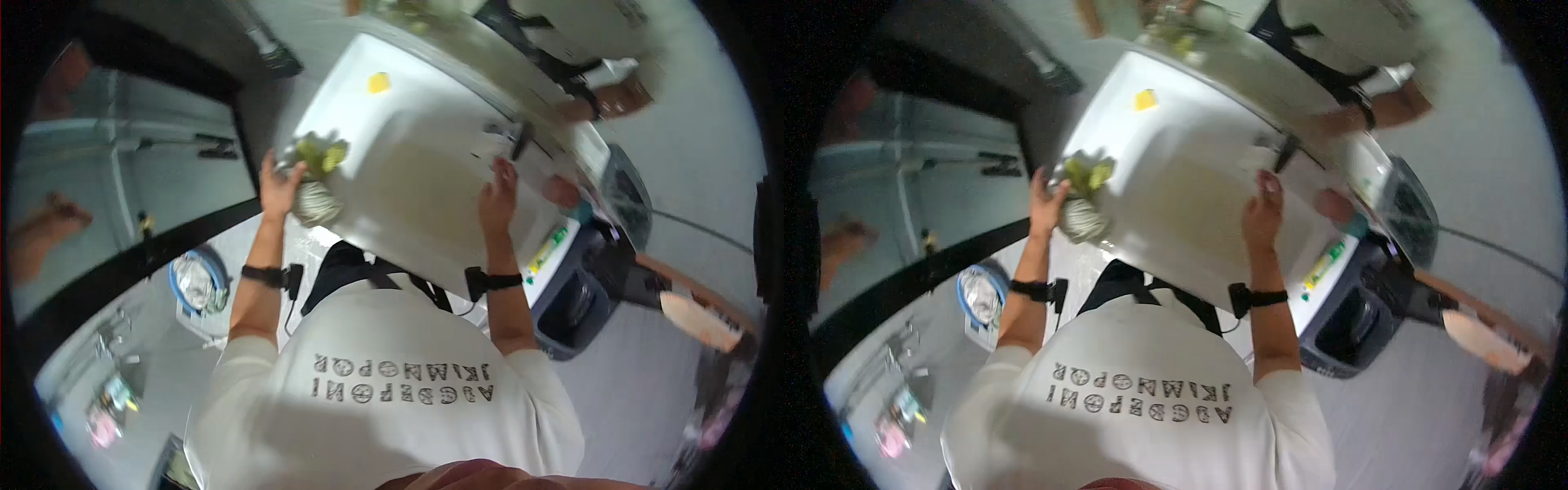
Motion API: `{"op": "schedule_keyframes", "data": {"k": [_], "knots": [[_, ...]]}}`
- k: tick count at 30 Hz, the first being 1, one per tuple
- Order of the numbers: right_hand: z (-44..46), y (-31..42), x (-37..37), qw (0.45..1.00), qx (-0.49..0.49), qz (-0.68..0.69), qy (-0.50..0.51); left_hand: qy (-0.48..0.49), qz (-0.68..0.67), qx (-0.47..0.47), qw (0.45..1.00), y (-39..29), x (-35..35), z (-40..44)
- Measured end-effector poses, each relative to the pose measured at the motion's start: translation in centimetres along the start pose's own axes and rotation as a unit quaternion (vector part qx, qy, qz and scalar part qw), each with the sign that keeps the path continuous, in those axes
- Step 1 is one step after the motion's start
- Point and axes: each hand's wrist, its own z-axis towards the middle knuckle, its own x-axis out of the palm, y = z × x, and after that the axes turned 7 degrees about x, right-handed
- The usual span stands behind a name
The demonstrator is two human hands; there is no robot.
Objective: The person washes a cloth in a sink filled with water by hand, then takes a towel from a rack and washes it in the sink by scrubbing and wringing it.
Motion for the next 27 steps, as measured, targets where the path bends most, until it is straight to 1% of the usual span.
{"op": "schedule_keyframes", "data": {"k": [1,2,3,4,5,6,7,8,9,10,11,12,13,14,15,17,18,20,21,22,23,24,26,27], "knots": [[0.5,-0.2,0.0,0.999,0.005,-0.037,-0.004,-0.006,0.047,0.015,0.999,2.5,0.0,-0.1],[0.9,-0.5,-0.1,0.997,0.009,-0.073,-0.009,-0.019,0.068,0.000,0.998,1.9,-0.2,-0.4],[0.9,-0.7,-0.2,0.998,-0.015,-0.054,-0.003,-0.028,0.050,-0.007,0.998,3.4,-0.3,-0.6],[1.0,-1.2,-0.3,0.999,-0.017,-0.050,0.001,-0.037,0.038,-0.043,0.998,0.4,-1.0,-1.1],[1.2,-1.5,-0.4,0.999,-0.023,-0.046,0.003,-0.075,0.088,-0.019,0.993,2.8,-1.0,-1.1],[1.4,-1.1,-0.8,1.000,-0.017,-0.023,0.008,-0.078,0.030,-0.081,0.993,1.3,-2.0,-1.6],[1.4,-0.7,-1.2,1.000,-0.011,0.000,0.013,-0.127,0.017,-0.059,0.990,2.2,-2.3,-2.0],[1.7,-2.5,0.0,1.000,-0.001,-0.013,0.000,-0.160,0.067,-0.020,0.985,0.9,-3.5,-3.0],[1.7,-1.4,-0.9,0.996,-0.063,0.054,-0.011,-0.180,0.103,-0.037,0.978,-1.1,-4.9,-4.6],[1.4,1.2,-2.3,0.996,-0.045,0.070,0.008,-0.209,0.144,0.004,0.967,-1.5,-6.2,-6.3],[1.0,2.2,-2.2,0.990,-0.042,0.134,0.019,-0.223,0.159,-0.037,0.961,-3.2,-7.9,-8.6],[0.8,2.0,-1.4,0.987,-0.081,0.134,0.046,-0.222,0.157,-0.029,0.962,-4.6,-9.9,-10.8],[0.2,2.4,0.0,0.979,-0.071,0.170,0.088,-0.232,0.214,-0.046,0.948,-5.7,-11.7,-13.1],[-0.6,4.1,0.3,0.967,-0.099,0.212,0.099,-0.232,0.226,-0.040,0.945,-6.0,-13.7,-15.5],[-0.9,6.0,0.8,0.962,-0.117,0.226,0.097,-0.229,0.236,-0.032,0.944,-6.2,-15.7,-18.2],[-2.0,9.4,0.9,0.929,-0.078,0.202,0.299,-0.182,0.282,-0.127,0.933,-5.8,-19.2,-23.4],[-3.2,12.1,0.5,0.928,-0.093,0.199,0.301,-0.182,0.281,-0.153,0.930,-4.6,-20.7,-26.1],[-6.1,18.6,-0.2,0.883,-0.224,0.198,0.361,-0.178,0.278,-0.203,0.922,-2.2,-22.4,-31.8],[-7.7,21.6,-0.5,0.880,-0.236,0.193,0.364,-0.178,0.276,-0.224,0.917,-1.6,-23.3,-34.4],[-9.4,24.7,-0.8,0.855,-0.288,0.191,0.388,-0.189,0.271,-0.228,0.916,-1.1,-24.2,-37.0],[-11.0,27.5,-0.8,0.825,-0.337,0.190,0.412,-0.182,0.294,-0.251,0.904,-0.7,-24.9,-39.6],[-12.5,30.0,-0.5,0.820,-0.347,0.189,0.414,-0.174,0.317,-0.275,0.891,-0.2,-25.8,-41.9],[-15.8,35.3,0.6,0.777,-0.417,0.185,0.433,-0.185,0.304,-0.307,0.882,1.2,-27.9,-46.3],[-17.2,37.5,1.9,0.766,-0.428,0.185,0.443,-0.184,0.294,-0.336,0.876,2.1,-28.4,-48.4]]}}
